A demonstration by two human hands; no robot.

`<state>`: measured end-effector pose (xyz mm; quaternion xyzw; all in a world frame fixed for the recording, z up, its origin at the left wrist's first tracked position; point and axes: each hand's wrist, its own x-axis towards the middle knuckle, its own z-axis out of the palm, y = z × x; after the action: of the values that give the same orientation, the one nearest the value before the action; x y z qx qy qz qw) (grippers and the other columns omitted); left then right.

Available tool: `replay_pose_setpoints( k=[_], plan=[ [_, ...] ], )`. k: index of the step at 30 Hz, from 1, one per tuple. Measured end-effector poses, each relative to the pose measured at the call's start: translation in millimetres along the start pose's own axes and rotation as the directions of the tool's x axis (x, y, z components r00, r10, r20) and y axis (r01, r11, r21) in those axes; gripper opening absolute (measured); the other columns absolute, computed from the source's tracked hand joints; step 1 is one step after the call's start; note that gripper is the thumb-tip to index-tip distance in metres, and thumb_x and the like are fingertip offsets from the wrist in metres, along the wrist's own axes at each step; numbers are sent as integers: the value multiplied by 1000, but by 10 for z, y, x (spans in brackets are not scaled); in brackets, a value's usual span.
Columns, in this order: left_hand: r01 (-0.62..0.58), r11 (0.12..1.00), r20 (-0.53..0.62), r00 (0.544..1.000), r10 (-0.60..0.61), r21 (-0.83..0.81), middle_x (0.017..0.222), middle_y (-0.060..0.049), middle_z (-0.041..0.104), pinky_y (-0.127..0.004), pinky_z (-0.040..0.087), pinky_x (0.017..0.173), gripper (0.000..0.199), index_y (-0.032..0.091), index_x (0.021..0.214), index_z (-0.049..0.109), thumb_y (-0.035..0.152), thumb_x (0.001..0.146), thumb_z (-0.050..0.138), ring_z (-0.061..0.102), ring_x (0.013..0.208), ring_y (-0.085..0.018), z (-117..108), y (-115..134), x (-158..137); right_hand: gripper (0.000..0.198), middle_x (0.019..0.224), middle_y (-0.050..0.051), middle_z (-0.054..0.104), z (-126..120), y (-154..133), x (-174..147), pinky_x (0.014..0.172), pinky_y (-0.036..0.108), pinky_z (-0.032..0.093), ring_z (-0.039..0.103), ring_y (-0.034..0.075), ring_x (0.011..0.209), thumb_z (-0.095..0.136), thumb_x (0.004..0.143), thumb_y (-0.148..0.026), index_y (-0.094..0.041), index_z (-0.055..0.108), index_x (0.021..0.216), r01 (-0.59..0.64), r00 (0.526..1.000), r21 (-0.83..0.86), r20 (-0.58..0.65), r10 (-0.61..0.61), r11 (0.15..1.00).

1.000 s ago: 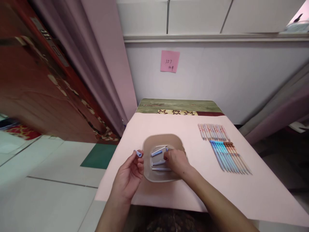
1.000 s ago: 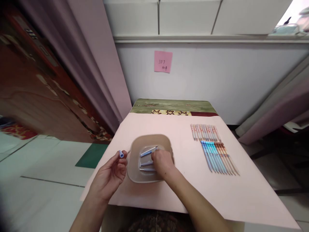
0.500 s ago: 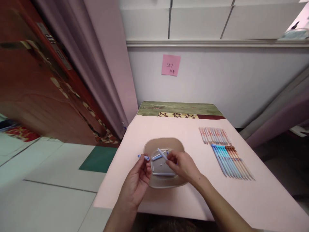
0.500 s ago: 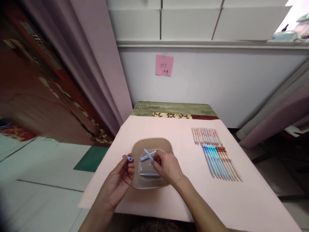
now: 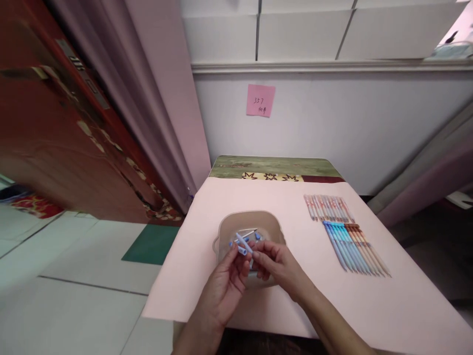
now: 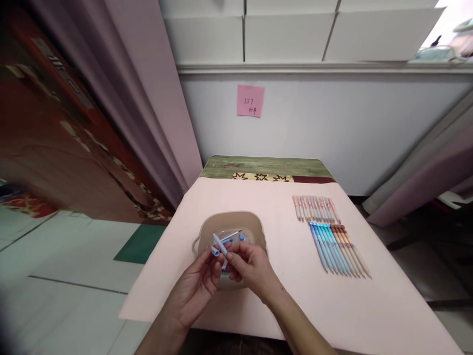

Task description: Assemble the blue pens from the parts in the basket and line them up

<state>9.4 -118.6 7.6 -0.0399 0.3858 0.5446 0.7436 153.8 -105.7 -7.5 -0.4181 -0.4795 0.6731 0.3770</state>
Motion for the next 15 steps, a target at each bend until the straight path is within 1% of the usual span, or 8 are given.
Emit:
replay_pose_setpoints(
  k=[3, 5, 6, 7, 8, 10, 12, 15],
  plan=[
    [-36, 999, -7, 999, 36, -22, 87, -14, 72, -17, 58, 57, 16, 5, 93, 64, 7, 90, 49, 69, 65, -13, 27, 35, -21, 35, 65, -2, 61, -46, 37, 19, 48, 19, 42, 52, 8, 48, 58, 83, -50, -15, 62, 84, -1, 1000, -65, 24, 3, 998],
    [-76, 997, -14, 997, 76, -9, 90, -16, 72, -17, 58, 56, 16, 6, 93, 64, 7, 90, 48, 68, 64, -12, 38, 94, -48, 34, 66, 0, 64, -124, 25, 80, 51, 21, 44, 57, 10, 52, 52, 87, -49, -16, 63, 83, 35, 998, -250, -49, -49, 967],
    [-103, 995, -18, 995, 103, 0, 91, -17, 72, -17, 57, 55, 16, 6, 94, 64, 7, 90, 48, 68, 63, -12, 40, 133, -64, 33, 67, 1, 65, -170, 2, 129, 54, 22, 45, 60, 12, 56, 50, 89, -46, -17, 64, 84, 52, 989, -399, -107, -103, 915],
    [-130, 992, -23, 991, 130, 5, 92, -17, 72, -17, 57, 55, 17, 7, 94, 64, 8, 90, 48, 68, 63, -11, 39, 176, -80, 29, 71, 2, 67, -214, -30, 189, 59, 22, 46, 62, 13, 62, 49, 90, -42, -18, 66, 87, 54, 973, -582, -153, -174, 811],
    [-153, 988, -30, 988, 154, 7, 92, -17, 72, -17, 57, 55, 17, 7, 94, 64, 8, 91, 47, 68, 63, -11, 36, 219, -95, 25, 76, 3, 69, -252, -69, 259, 64, 23, 46, 64, 14, 70, 49, 91, -37, -20, 67, 89, 27, 954, -756, -174, -242, 654],
    [-193, 981, -43, 980, 193, -4, 92, -16, 71, -16, 57, 56, 18, 8, 93, 64, 10, 92, 46, 68, 64, -11, 25, 301, -121, 23, 86, 4, 72, -298, -149, 415, 70, 24, 45, 65, 16, 82, 47, 91, -30, -23, 69, 91, -34, 962, -964, -103, -251, 264],
    [-217, 976, -48, 975, 216, -20, 91, -15, 71, -16, 57, 56, 20, 8, 93, 64, 11, 93, 45, 68, 66, -11, 12, 362, -140, 23, 92, 4, 72, -302, -206, 574, 72, 24, 44, 65, 17, 88, 47, 90, -25, -23, 70, 89, -21, 975, -994, -45, -216, 109],
    [-240, 970, -58, 969, 238, -35, 90, -14, 71, -16, 57, 55, 19, 9, 94, 65, 11, 92, 46, 68, 65, -11, -3, 406, -158, 21, 90, 7, 73, -274, -218, 774, 71, 25, 44, 65, 20, 88, 50, 86, -20, -20, 71, 85, 20, 985, -999, 14, -171, 32]
  ],
)
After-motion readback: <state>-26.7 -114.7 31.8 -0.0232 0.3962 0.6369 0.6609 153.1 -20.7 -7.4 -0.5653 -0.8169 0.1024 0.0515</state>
